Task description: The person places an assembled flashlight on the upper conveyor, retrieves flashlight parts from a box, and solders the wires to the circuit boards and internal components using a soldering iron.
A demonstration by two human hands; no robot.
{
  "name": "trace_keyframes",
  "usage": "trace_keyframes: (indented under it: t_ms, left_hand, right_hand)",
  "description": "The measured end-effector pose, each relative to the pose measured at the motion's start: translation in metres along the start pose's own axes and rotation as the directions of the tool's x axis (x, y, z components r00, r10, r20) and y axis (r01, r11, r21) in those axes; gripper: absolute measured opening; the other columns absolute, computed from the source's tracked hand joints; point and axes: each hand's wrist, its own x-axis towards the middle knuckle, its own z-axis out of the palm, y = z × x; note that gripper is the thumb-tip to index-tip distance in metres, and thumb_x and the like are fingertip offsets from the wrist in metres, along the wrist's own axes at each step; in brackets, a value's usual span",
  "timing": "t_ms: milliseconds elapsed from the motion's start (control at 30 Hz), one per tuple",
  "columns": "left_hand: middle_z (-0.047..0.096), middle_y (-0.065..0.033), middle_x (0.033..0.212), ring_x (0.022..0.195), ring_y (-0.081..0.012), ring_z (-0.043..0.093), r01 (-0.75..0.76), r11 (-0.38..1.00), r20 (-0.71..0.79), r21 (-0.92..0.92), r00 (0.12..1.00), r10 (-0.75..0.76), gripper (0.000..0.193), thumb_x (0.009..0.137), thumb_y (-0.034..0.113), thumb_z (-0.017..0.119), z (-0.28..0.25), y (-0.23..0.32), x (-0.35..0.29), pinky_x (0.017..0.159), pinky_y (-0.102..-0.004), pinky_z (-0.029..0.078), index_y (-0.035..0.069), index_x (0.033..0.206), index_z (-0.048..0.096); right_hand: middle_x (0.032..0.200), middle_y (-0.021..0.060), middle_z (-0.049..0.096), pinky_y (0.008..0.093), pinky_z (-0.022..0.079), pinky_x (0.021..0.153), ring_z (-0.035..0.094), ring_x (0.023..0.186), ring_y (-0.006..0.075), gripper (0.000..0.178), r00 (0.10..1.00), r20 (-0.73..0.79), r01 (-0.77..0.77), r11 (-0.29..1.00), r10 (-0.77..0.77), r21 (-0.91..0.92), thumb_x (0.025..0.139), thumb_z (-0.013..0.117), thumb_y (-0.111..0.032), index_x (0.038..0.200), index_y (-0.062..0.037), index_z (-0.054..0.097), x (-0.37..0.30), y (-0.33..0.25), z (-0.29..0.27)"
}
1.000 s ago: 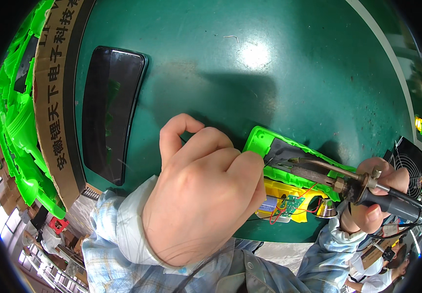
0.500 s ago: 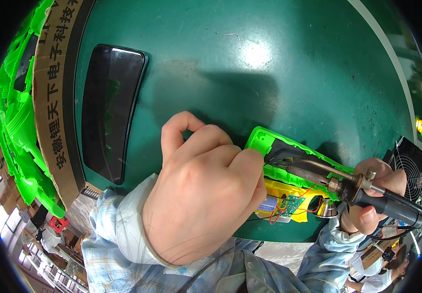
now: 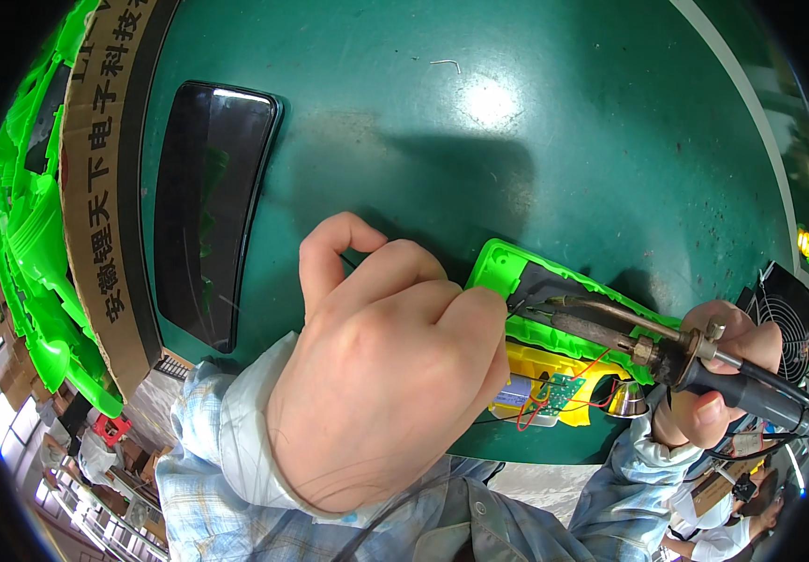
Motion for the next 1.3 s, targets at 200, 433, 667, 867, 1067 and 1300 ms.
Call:
trace_keyframes:
  t_ms: [200, 433, 667, 867, 1067, 1300]
  left_hand:
    - [0.053, 0.002, 0.054, 0.057, -0.0144, 0.051, 0.032, 0.999, 0.004, 0.005, 0.999, -0.032, 0.012, 0.056, 0.004, 0.065, 0.001, -0.002, 0.0, 0.068, -0.0315, 0.033, 0.009, 0.063, 0.057]
    - [0.054, 0.0021, 0.056, 0.055, -0.0133, 0.051, -0.021, 1.0, -0.095, -0.024, 0.995, 0.018, 0.011, 0.057, 0.005, 0.067, -0.001, -0.001, 0.004, 0.063, -0.0298, 0.032, 0.009, 0.063, 0.059]
    - [0.054, 0.0023, 0.055, 0.053, -0.0129, 0.049, -0.081, 0.997, -0.219, 0.006, 0.972, 0.08, 0.014, 0.054, 0.004, 0.069, 0.002, -0.003, 0.0, 0.06, -0.029, 0.031, 0.009, 0.066, 0.061]
    - [0.053, 0.0024, 0.055, 0.052, -0.0124, 0.047, -0.07, 0.998, -0.14, -0.003, 0.988, 0.069, 0.013, 0.056, 0.004, 0.068, 0.0, -0.003, 0.002, 0.059, -0.0293, 0.03, 0.009, 0.067, 0.062]
    - [0.05, 0.0023, 0.054, 0.051, -0.0141, 0.045, -0.029, 1.0, -0.039, -0.006, 0.999, 0.028, 0.009, 0.059, 0.004, 0.065, -0.002, -0.004, 0.003, 0.059, -0.0299, 0.03, 0.008, 0.066, 0.06]
    - [0.048, 0.0024, 0.053, 0.052, -0.0146, 0.044, -0.028, 1.0, 0.028, 0.009, 0.999, 0.028, 0.008, 0.059, 0.005, 0.064, -0.002, -0.006, 0.007, 0.061, -0.03, 0.03, 0.009, 0.065, 0.06]
  right_hand:
    - [0.063, 0.0095, 0.049, 0.0243, 0.036, 0.039, 0.045, 0.047, 0.0136, 0.038, 0.999, 0.03, 0.027, 1.0, -0.027, 0.013, 0.068, 0.069, -0.018, 0.083, 0.0009, 0.04, 0.004, 0.003, -0.001]
    - [0.064, 0.0099, 0.049, 0.0235, 0.036, 0.039, 0.045, 0.049, 0.014, 0.037, 0.995, 0.074, 0.062, 0.996, -0.066, 0.058, 0.067, 0.069, -0.015, 0.083, 0.0019, 0.039, 0.006, 0.003, -0.013]
    - [0.062, 0.0109, 0.05, 0.0252, 0.036, 0.04, 0.046, 0.05, 0.0145, 0.039, 0.997, -0.042, 0.064, 0.998, -0.064, 0.012, 0.067, 0.069, -0.016, 0.084, 0.0025, 0.04, 0.003, 0.001, -0.01]
    - [0.061, 0.0099, 0.05, 0.0259, 0.036, 0.041, 0.045, 0.046, 0.0147, 0.039, 0.996, 0.068, 0.048, 0.999, -0.05, 0.022, 0.068, 0.07, -0.019, 0.084, 0.0015, 0.04, 0.005, -0.001, -0.008]
    - [0.06, 0.0092, 0.049, 0.0243, 0.034, 0.039, 0.043, 0.043, 0.013, 0.038, 0.999, 0.051, -0.008, 0.995, 0.003, 0.1, 0.069, 0.069, -0.019, 0.084, 0.0008, 0.04, 0.006, 0.0, -0.008]
    - [0.06, 0.0085, 0.049, 0.0233, 0.033, 0.038, 0.042, 0.043, 0.0121, 0.038, 0.999, 0.048, 0.007, 0.998, -0.01, 0.057, 0.069, 0.069, -0.019, 0.084, 0.001, 0.041, 0.004, -0.001, -0.006]
